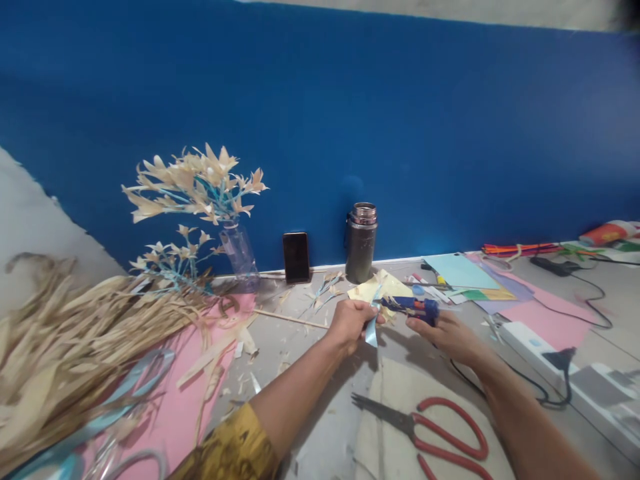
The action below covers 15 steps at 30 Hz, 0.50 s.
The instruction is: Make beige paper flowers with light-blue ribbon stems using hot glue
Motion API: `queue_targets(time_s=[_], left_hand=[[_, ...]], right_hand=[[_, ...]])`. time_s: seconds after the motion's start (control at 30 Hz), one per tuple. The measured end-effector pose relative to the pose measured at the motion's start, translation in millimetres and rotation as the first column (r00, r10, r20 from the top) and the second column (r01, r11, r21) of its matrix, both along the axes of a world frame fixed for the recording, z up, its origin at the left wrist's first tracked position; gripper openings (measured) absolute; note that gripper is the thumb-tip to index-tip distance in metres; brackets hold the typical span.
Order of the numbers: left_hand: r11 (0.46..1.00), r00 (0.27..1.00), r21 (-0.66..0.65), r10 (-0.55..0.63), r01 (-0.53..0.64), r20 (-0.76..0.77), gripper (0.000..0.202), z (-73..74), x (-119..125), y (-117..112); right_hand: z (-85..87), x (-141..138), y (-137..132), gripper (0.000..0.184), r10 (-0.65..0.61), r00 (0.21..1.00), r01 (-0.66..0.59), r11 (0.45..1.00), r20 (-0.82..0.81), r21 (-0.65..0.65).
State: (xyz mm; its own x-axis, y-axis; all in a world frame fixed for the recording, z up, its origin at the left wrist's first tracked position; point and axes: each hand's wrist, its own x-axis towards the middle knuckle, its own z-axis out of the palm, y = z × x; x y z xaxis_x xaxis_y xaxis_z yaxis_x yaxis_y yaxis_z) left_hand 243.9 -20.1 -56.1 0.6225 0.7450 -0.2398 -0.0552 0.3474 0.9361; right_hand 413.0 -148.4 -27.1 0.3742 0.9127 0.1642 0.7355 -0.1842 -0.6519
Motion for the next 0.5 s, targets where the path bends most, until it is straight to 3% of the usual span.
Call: queue_targets(time_s=[0.1,0.3,0.4,0.5], left_hand=[[1.000,1.000,-0.004,0.021,-0.021,-0.003,0.024,-0.8,0.4,1.1],[1.000,0.999,0.022,0.023,-0.023,-0.023,0.024,-3.5,0.5,2.6],[0.999,0.999,0.032,0.035,-0.034,-0.027,0.023,-4.2,-0.2,3.0],[0.998,0.998,0.038,0.056,-0.055,-0.019,0.022,-4.6,-0.8,5.1]], right_hand=[[1.0,3.9,-1.7,0.032,-0.041,0.999,0.041,0.999,0.029,0.004],[-2.7,2.2,1.1,0.037,-0.004,0.997,0.008,0.998,0.075,-0.064],[-8.5,6.1,4.5,0.037,-0.055,0.989,0.065,0.995,0.136,-0.072],[-11.5,26.2,-1.8,0.039,-0.146,0.940,0.198,0.970,0.308,-0.144]])
